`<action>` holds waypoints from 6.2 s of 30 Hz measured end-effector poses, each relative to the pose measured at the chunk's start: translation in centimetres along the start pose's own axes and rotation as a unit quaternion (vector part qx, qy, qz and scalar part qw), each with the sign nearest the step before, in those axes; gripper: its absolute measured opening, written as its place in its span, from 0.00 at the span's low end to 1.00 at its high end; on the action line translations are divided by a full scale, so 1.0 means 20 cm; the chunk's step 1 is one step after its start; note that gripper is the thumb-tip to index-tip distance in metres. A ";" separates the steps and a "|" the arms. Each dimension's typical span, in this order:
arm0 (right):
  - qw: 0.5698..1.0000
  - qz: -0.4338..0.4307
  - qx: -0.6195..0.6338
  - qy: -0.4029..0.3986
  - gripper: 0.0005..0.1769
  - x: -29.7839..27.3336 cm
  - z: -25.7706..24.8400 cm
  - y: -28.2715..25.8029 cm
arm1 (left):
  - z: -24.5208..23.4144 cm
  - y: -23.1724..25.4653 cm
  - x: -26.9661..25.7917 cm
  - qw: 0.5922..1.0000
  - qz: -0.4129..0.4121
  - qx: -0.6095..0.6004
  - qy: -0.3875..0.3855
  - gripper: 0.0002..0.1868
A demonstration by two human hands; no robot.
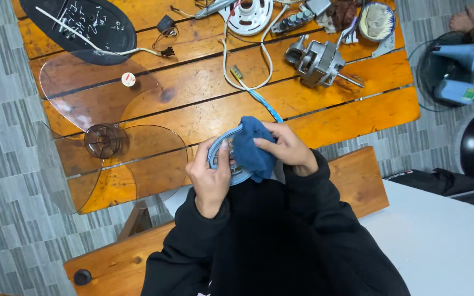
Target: Cleaning a plastic fan component using a toothbrush and a cloth
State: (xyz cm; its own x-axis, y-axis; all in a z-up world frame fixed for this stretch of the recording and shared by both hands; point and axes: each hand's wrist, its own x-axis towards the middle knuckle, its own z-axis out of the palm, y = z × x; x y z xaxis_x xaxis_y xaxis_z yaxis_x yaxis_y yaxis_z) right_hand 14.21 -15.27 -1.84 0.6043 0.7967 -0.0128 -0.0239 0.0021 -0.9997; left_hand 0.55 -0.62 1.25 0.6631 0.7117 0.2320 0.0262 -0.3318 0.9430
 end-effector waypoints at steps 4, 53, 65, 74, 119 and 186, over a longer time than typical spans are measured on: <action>0.998 0.028 -0.013 0.055 0.08 -0.02 -0.02 0.20 | 0.02 -0.04 0.00 0.997 0.040 0.052 -0.035 0.05; 0.968 -0.080 0.023 0.238 0.04 0.00 0.16 0.00 | 0.10 -0.09 -0.08 0.972 0.176 0.026 0.155 0.05; 0.956 -0.105 -0.036 0.271 0.03 0.00 0.19 0.02 | 0.15 -0.13 -0.09 0.959 0.215 0.062 0.176 0.07; 0.947 -0.111 -0.117 0.277 0.08 -0.02 0.13 0.13 | 0.18 -0.16 -0.13 0.957 0.218 0.067 0.179 0.09; 0.942 -0.153 -0.180 0.240 0.11 -0.04 0.06 0.21 | 0.15 -0.14 -0.07 0.967 0.188 0.041 0.167 0.07; 0.980 -0.093 -0.096 0.150 0.12 0.05 -0.06 0.05 | 0.10 -0.16 0.04 0.998 0.065 -0.007 -0.010 0.06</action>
State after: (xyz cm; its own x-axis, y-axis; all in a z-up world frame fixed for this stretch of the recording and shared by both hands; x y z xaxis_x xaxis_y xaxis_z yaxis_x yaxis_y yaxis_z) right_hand 15.72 -15.08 -2.79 0.7921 0.5790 0.1932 0.2412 -0.0061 -0.9705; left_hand 2.48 -0.33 -2.08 0.6747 0.6513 0.3474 -0.0714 -0.4108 0.9089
